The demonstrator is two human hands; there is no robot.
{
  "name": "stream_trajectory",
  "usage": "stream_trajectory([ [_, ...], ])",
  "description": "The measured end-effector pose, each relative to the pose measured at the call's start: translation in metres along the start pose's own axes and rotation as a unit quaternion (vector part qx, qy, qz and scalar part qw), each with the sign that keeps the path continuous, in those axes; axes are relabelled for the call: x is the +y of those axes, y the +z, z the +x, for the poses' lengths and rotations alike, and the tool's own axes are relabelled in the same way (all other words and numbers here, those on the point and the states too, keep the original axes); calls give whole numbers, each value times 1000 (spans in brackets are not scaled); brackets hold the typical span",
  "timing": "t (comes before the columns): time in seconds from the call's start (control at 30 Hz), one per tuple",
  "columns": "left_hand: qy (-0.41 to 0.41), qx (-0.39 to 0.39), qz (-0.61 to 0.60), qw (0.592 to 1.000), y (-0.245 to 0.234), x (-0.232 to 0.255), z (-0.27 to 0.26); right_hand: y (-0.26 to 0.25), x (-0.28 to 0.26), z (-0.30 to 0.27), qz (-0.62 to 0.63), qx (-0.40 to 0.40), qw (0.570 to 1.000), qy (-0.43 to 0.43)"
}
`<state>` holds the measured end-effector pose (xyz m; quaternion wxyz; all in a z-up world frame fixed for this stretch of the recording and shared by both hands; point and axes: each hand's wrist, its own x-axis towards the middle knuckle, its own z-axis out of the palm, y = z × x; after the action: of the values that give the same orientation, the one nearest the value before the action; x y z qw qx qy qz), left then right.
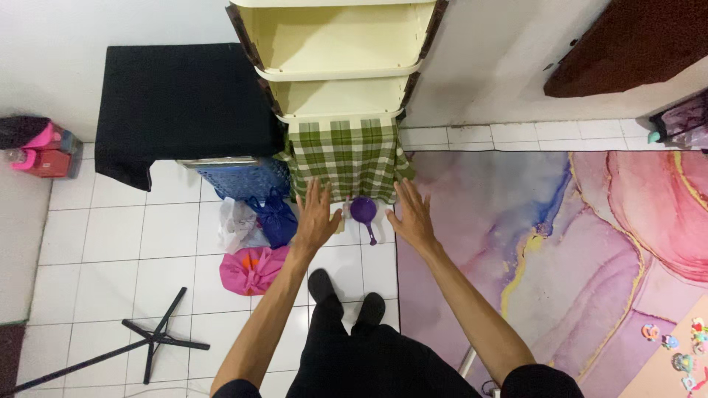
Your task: The person pushes open the front panels of a plastic cabinet, wets and wrings a cloth in a bowl, and cleans the cabinet shelves by spraying them with a spray bottle and wiping the surfaces with the cloth.
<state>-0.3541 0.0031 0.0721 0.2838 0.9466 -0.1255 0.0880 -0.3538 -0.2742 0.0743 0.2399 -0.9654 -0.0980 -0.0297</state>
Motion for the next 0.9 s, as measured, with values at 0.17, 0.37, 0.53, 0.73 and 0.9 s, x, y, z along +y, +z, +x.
stream_trajectory([
  [0.17, -8, -16, 14, 1000, 17, -9, -13, 13, 1, -10, 3, -23, 1000, 22],
  [0.37, -17, -48, -4, 999, 59, -52, -19, 60, 10, -16, 4, -23, 999, 45],
  [0.53, -61, -97, -26, 993, 117, -106, -26, 135, 41, -14, 26, -12, 998, 52],
  [0.73, -77, -63, -47, 994, 232, -188, -50, 247, 99, -4, 39, -42, 995, 83],
  [0.9, -135, -91, -56, 985, 341, -244, -76, 349, 158, 4, 61, -26, 997, 33],
])
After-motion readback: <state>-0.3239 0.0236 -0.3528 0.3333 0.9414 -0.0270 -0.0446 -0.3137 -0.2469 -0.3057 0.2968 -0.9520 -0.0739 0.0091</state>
